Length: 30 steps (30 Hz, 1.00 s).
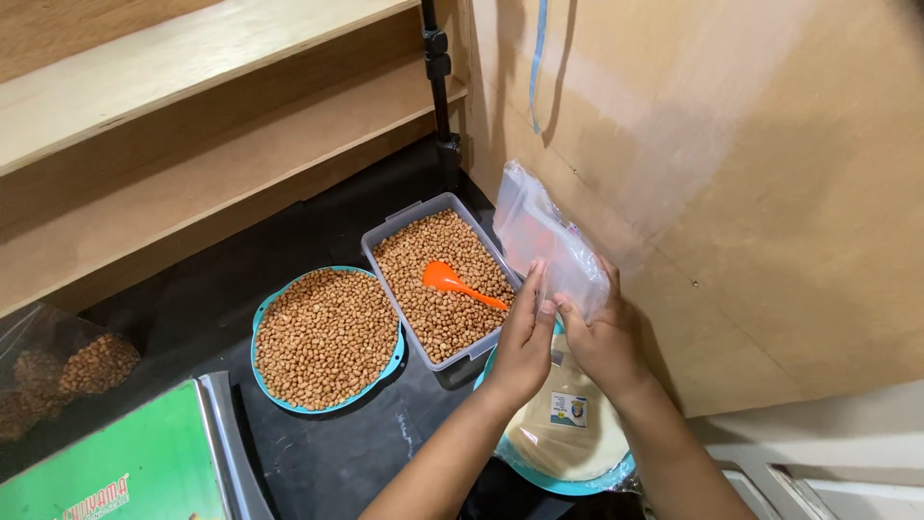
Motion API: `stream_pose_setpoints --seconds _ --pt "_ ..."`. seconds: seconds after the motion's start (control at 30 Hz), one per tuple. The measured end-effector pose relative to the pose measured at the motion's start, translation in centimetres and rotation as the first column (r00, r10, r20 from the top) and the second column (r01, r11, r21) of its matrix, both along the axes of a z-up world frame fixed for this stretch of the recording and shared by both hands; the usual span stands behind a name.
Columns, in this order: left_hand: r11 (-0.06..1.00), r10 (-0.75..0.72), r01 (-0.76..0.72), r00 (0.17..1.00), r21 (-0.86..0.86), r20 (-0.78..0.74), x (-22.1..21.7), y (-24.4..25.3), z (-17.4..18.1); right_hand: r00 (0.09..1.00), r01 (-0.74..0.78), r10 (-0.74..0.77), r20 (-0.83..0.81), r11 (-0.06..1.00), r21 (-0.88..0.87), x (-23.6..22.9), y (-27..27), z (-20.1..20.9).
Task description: The recorder is packaging peanuts into small plastic bags.
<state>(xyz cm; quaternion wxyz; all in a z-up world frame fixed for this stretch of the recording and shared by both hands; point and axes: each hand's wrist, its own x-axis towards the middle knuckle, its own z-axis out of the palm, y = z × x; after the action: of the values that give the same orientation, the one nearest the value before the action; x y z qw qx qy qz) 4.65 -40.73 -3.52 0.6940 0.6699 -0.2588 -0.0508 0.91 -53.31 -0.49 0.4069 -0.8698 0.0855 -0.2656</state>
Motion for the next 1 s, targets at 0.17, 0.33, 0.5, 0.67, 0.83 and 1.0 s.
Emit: stream_pose_setpoints --seconds 0.17,0.33,0.5,0.67,0.83,1.0 --pt "0.999 -0.016 0.011 0.992 -0.045 -0.122 0.8 -0.5 -0.4 0.987 0.006 -0.014 -0.157 0.999 -0.052 0.8 -0.1 0.9" --pt "0.997 -0.021 0.009 0.987 -0.076 -0.161 1.4 -1.0 -1.1 0.980 -0.050 0.044 -0.192 0.998 -0.028 1.4 -0.3 1.1" --pt "0.993 -0.011 -0.002 0.994 -0.118 -0.111 2.3 -1.8 -1.8 0.989 -0.027 0.014 -0.148 0.996 -0.090 2.1 -0.7 0.2" --pt "0.991 -0.010 -0.008 0.990 -0.131 -0.142 3.0 -2.2 -2.1 0.970 -0.054 0.043 -0.237 0.998 -0.040 2.4 -0.6 1.5" --pt "0.989 -0.027 -0.002 0.982 -0.151 -0.188 3.4 -2.1 -2.2 0.982 -0.144 0.147 -0.122 0.989 0.037 2.8 -1.2 -0.5" --pt "0.993 -0.036 0.020 0.989 -0.115 -0.142 3.3 -1.8 -2.3 0.923 0.027 -0.084 -0.375 0.987 -0.155 2.6 -1.8 0.5"
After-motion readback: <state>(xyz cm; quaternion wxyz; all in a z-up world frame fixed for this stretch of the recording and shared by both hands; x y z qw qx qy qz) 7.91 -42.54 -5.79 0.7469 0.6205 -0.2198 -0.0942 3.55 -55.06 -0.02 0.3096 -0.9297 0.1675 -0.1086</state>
